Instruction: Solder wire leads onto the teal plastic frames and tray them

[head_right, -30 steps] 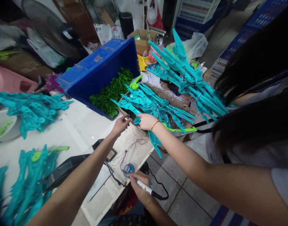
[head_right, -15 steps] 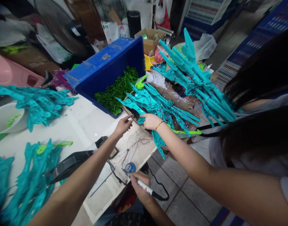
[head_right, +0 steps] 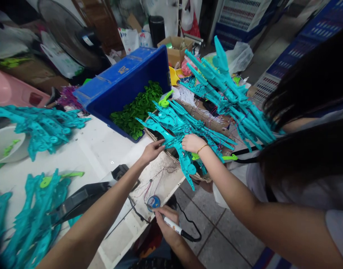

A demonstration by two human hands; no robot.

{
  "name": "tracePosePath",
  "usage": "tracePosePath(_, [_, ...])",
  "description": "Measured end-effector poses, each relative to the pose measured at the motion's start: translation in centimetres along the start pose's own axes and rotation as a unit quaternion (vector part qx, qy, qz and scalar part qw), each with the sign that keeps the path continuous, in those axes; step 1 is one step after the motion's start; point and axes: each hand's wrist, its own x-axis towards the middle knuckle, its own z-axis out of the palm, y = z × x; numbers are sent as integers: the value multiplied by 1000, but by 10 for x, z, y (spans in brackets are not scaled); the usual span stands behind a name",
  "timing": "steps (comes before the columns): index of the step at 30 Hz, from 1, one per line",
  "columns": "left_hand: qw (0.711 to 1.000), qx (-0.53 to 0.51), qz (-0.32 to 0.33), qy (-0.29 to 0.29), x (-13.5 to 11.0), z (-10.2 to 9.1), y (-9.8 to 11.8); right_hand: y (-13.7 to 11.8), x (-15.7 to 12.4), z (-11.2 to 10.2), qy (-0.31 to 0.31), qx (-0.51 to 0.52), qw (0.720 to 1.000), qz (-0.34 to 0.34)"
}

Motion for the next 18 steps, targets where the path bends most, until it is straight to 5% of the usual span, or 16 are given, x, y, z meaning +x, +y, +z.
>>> tracePosePath(6, [988,146,39,-9,-4,-1,2,-5,-2,3,25,-53,998,-33])
tracePosePath(11, [990,136,44,-20,-8,-10,9,5,-8,25,29,-80,995,-45])
tracePosePath(14, [994,86,41,-43,-15,-15,11,39,-20,55,26,-96,994,-49])
tracePosePath(18, [996,45,44,-56,-37,-24,4,122,-34,109,17,-122,991,-49])
